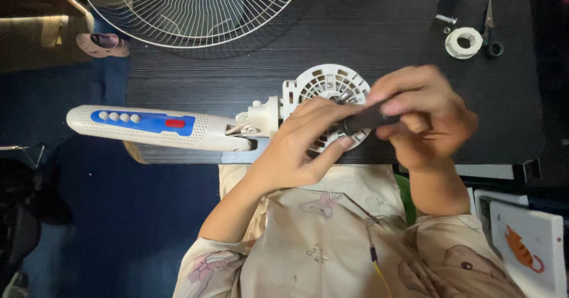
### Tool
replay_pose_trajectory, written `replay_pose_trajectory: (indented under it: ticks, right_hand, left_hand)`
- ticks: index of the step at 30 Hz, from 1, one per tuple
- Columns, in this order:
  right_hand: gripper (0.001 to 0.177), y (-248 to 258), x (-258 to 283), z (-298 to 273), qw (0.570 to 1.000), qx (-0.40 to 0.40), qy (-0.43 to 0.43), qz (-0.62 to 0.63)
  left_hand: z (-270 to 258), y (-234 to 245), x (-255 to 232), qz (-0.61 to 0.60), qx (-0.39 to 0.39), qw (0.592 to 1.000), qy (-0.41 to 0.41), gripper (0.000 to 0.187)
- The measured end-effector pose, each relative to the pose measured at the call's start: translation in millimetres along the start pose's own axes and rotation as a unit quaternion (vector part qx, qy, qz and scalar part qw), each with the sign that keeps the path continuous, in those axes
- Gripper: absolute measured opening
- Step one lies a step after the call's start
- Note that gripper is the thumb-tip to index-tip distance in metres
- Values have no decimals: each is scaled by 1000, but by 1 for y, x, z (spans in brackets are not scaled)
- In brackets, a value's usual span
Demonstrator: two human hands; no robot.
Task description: The person assembles a white handheld electronic device on a dark table. They use a screwdriver to tighten screws on the device's body and head, then insert a small black cylindrical component into the head and secure it with a screw.
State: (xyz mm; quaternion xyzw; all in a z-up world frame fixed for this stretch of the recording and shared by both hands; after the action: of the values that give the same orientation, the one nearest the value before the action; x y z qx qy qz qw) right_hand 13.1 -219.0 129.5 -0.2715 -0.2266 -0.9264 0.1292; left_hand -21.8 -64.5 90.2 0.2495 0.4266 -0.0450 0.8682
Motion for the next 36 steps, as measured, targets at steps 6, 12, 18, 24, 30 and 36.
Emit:
replay_pose_trajectory:
  ticks: [6, 12, 18, 24, 30, 36]
  right_hand:
    - [28, -1, 16, 9, 996, 78, 3, 39]
    - [22, -1, 9, 3, 993, 11, -92, 71]
    - [20, -3, 19, 0, 999, 28, -34, -30]
    - [27, -6, 16, 6, 998, 47, -16, 44]
    - [19, 2, 13, 4, 996, -14, -85, -14]
    - [29, 1, 22, -4, 996, 47, -9, -74]
  left_hand:
    - [6, -3, 9, 8, -42, 999, 12, 36]
    - [5, -1, 1, 41, -31, 999, -16, 34]
    - [7, 1, 8, 56, -24, 998, 15, 40]
    - [9, 4, 1, 33, -38, 999, -14, 48]
    - [12, 1, 0, 19, 9, 1000, -7, 47]
    - [22, 1, -3, 73, -21, 997, 10, 34]
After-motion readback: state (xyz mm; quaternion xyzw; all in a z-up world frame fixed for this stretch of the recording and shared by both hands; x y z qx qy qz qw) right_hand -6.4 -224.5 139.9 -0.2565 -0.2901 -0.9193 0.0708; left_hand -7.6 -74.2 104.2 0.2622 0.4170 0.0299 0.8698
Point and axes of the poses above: each hand's wrist, its own z-axis towards the middle knuckle, its own y-axis out of the back of the hand, x = y × z, the point moved 8 cm from there along z, towards the middle knuckle, and after that the axes turned 10 degrees about x, right-handed, at the moved point
